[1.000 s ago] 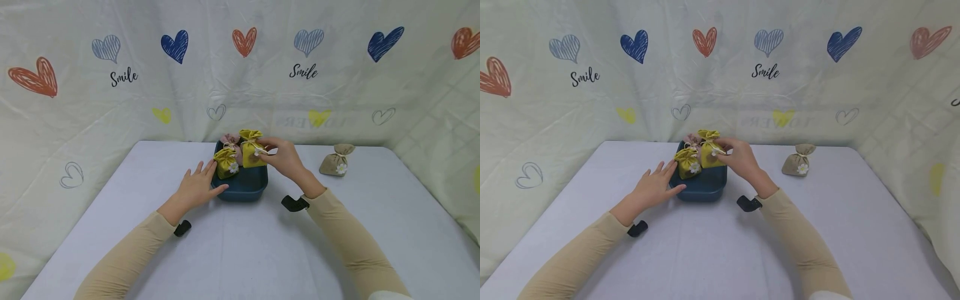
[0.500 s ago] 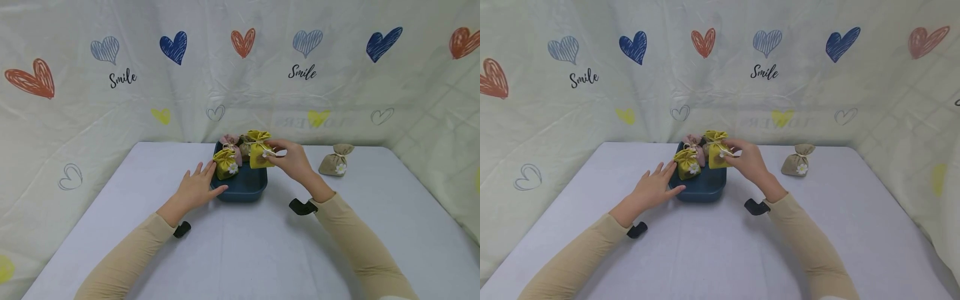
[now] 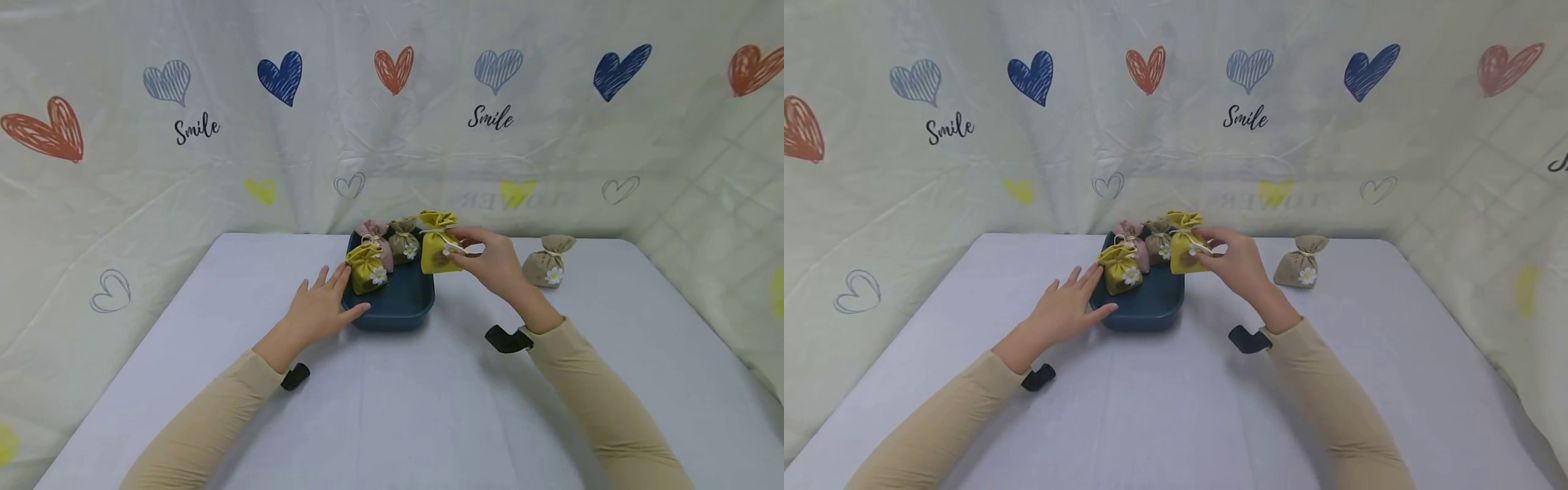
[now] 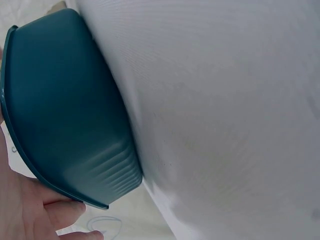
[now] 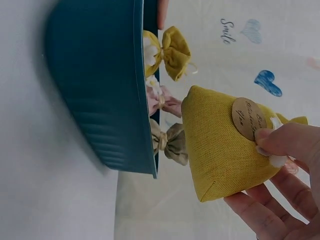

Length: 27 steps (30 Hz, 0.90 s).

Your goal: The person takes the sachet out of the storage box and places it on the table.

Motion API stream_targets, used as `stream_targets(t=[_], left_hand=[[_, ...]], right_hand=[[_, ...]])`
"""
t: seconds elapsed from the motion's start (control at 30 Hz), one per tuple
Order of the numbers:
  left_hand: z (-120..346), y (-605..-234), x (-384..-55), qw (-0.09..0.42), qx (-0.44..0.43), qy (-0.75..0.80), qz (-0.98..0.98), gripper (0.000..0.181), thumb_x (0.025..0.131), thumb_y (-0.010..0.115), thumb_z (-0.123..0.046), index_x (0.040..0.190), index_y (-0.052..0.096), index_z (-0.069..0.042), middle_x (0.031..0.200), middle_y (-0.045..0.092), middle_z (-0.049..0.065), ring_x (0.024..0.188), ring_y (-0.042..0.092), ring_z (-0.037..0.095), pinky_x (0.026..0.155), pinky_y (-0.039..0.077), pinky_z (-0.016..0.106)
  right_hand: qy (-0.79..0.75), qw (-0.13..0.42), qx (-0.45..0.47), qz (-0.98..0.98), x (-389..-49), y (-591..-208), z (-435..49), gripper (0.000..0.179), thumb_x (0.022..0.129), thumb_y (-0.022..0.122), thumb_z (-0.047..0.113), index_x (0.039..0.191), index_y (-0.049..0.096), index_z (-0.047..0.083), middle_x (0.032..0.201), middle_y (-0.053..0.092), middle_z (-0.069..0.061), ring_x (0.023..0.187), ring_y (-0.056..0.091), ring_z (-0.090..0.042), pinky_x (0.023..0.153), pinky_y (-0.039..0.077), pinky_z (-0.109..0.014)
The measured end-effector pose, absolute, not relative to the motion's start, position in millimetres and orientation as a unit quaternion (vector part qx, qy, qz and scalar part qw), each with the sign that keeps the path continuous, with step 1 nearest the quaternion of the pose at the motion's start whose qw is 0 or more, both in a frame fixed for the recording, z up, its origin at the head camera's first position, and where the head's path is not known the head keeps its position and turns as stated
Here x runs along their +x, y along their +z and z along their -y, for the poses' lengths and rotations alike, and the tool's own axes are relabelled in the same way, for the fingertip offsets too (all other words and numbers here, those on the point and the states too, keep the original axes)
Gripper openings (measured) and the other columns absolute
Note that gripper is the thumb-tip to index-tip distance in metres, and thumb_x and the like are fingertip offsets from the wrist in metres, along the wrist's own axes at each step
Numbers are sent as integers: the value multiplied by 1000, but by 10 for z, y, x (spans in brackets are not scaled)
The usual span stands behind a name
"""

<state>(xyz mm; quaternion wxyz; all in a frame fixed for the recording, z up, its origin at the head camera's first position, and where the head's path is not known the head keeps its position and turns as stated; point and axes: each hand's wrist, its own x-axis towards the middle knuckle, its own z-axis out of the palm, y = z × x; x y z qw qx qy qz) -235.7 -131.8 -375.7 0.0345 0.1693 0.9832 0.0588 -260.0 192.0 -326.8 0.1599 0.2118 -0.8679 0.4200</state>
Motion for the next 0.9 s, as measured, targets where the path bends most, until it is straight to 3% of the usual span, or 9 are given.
stream_targets(t=[0.53, 0.9], left_hand=[[1306, -3737, -2350, 36, 166, 62, -983, 96, 100, 44, -71, 165, 16, -6, 170, 15, 11, 154, 13, 41, 116, 19, 68], [1304, -3741, -2345, 31, 170, 57, -983, 96, 100, 43, -71, 165, 16, -6, 170, 16, 11, 154, 13, 41, 116, 20, 68]], right_hand=[[427, 156, 188, 871, -2558, -3281, -2156, 41, 92, 74, -2, 132, 67, -1, 131, 66, -19, 111, 62, -32, 85, 58, -31], [448, 149, 179, 863, -2503, -3268, -2283, 41, 92, 75, -1, 132, 67, -2, 132, 64, -20, 112, 61, -34, 78, 49, -8]])
